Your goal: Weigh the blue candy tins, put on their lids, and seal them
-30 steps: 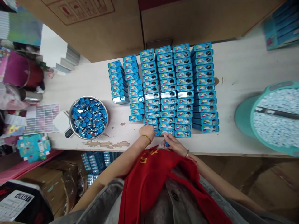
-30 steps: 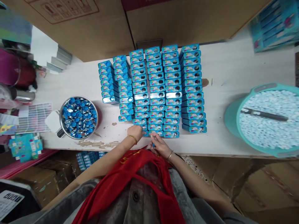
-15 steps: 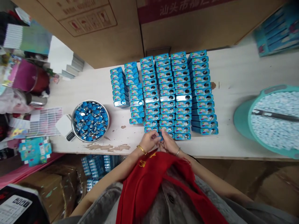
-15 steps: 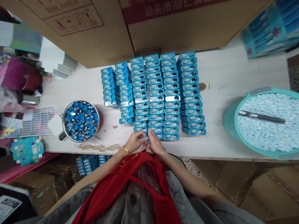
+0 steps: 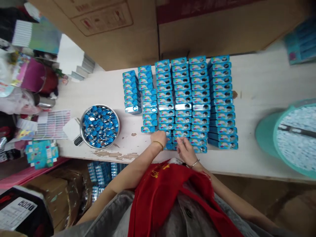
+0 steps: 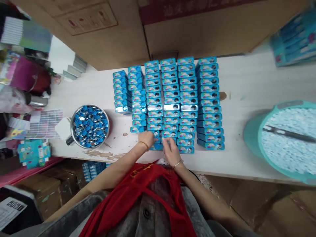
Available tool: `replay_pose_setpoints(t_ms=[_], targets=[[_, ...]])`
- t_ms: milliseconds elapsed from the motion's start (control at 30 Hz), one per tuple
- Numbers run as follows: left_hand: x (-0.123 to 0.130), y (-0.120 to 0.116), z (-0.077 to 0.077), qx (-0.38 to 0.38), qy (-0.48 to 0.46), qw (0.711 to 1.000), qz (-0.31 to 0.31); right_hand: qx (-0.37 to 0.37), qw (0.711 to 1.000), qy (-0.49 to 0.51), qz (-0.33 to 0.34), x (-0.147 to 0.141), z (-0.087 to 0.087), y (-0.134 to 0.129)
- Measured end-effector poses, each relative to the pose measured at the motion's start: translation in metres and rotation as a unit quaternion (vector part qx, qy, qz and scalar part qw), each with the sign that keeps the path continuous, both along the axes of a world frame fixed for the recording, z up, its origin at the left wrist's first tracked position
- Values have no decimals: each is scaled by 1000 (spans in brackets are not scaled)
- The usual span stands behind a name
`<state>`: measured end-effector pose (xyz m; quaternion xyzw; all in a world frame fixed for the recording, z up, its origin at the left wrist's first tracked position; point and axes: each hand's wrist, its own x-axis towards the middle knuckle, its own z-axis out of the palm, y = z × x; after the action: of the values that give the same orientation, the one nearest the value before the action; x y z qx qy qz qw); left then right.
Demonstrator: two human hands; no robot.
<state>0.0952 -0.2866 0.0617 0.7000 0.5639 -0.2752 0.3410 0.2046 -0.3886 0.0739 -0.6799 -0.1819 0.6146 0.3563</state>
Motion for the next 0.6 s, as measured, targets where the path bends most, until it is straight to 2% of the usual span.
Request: replay_pose_setpoints(t_ms=[67, 167, 233, 300, 400, 467, 533, 600], targets=[[-9, -9, 7, 8, -19, 1000, 10, 84, 992, -84, 50, -10, 2, 16], [-44, -28, 16, 29, -49, 998, 30, 223, 950, -163, 144, -49, 10, 61], [-82, -46, 20, 68, -72, 992, 79, 318, 902, -178, 229, -95, 18, 97], [-125, -65, 20, 115, -79, 977, 162, 394, 829, -177, 355, -151, 22, 132], [-184, -95, 15, 147, -79, 950, 265, 399, 696, -251, 542, -235, 11, 169], [-211, -115, 7, 145, -76, 935, 315, 364, 632, -303, 614, -276, -6, 181], [-224, -134, -2, 129, -69, 923, 355, 341, 596, -332, 647, -301, -25, 187], [-226, -149, -12, 106, -65, 915, 383, 342, 579, -338, 658, -312, -39, 189]])
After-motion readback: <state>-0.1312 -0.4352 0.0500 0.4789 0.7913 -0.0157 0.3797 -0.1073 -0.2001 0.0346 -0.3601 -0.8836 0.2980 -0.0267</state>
